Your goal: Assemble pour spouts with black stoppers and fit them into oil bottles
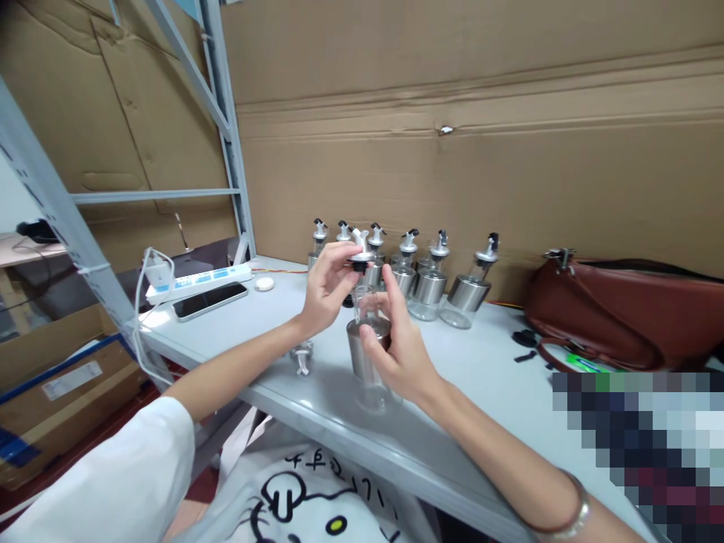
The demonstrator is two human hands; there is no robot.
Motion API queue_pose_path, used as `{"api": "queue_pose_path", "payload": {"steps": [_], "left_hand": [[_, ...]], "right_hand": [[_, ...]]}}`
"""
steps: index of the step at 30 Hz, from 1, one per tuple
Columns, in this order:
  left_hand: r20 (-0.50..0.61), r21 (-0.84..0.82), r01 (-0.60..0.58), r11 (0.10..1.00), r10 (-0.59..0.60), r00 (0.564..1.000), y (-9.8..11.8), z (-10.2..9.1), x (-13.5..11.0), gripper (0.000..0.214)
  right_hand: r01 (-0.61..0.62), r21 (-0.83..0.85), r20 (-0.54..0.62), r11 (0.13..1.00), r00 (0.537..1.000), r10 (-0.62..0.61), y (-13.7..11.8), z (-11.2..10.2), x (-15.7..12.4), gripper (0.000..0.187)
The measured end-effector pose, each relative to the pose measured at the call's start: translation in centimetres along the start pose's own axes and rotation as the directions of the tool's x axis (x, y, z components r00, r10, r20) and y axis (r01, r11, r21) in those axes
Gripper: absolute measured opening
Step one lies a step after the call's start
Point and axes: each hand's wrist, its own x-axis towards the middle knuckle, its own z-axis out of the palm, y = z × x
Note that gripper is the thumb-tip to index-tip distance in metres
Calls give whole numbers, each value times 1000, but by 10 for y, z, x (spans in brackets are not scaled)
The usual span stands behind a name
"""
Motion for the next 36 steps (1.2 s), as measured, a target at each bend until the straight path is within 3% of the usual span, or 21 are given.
{"api": "queue_pose_path", "payload": {"steps": [7,21,29,36], "left_hand": [[67,25,33,999,-35,997,3,1,-6,25],[23,-75,85,994,-84,996,8,8,-7,31],[20,-171,95,981,-93,995,9,12,-8,35],[27,-96,54,994,-52,998,9,12,-11,37]], "right_hand": [[14,24,-22,1000,1000,-14,3,0,-1,71],[23,68,-73,997,997,-18,-6,3,-3,59],[-29,103,-82,994,996,38,-6,3,-5,58],[-38,51,-79,998,996,42,-4,2,-5,57]]}}
